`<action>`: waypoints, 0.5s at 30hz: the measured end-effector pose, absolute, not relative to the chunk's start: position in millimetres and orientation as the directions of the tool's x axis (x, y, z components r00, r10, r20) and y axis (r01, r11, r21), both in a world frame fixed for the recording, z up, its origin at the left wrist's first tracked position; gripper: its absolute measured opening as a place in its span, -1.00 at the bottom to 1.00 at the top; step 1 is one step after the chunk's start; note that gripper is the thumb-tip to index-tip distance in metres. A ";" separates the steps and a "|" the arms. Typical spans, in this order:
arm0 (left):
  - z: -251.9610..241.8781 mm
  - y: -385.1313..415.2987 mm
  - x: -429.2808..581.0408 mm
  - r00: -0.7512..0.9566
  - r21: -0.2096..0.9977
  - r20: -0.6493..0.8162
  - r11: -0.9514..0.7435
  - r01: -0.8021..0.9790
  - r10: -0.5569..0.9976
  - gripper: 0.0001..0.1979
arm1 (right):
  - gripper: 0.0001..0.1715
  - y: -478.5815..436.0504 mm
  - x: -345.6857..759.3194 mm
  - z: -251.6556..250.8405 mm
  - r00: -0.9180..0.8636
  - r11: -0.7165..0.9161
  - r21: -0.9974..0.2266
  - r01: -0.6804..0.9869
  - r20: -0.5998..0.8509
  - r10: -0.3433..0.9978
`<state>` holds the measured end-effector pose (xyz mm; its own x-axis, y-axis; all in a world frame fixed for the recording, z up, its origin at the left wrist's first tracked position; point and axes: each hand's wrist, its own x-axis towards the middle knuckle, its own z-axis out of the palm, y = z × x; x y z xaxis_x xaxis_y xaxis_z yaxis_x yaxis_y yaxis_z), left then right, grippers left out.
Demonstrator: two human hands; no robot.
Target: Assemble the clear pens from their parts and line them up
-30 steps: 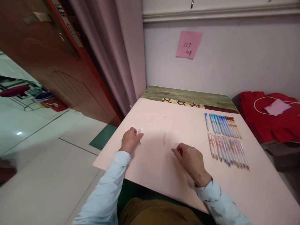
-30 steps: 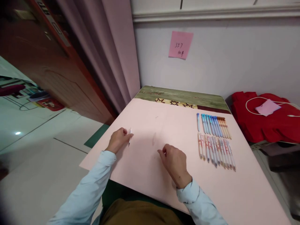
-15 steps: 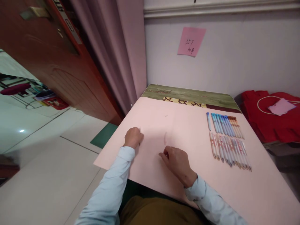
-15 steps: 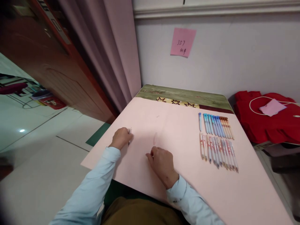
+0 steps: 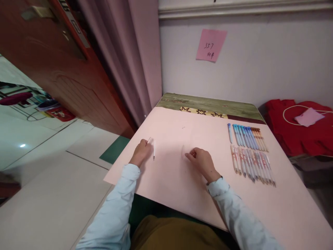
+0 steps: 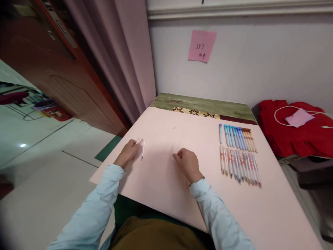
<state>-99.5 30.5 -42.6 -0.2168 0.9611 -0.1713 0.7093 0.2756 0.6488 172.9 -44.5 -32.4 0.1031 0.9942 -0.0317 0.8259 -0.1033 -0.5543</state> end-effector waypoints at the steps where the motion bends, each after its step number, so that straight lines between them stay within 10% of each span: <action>1: -40.7 31.6 -96.4 -0.198 0.546 -0.175 0.262 0.796 0.964 -0.79 | -0.71 -39.5 169.4 -33.9 0.122 -0.127 -0.552 0.824 -0.047 0.991; 8: -29.5 36.6 -76.9 -0.159 0.328 -0.297 0.258 0.909 0.941 -0.80 | -0.77 -21.3 143.6 -37.8 0.135 -0.158 -0.441 0.883 -0.084 0.987; 15: -19.5 41.2 -68.6 -0.163 0.313 -0.278 0.250 0.916 0.947 -0.92 | -0.80 -50.0 184.7 -47.7 0.117 -0.145 -0.805 0.575 -0.094 0.989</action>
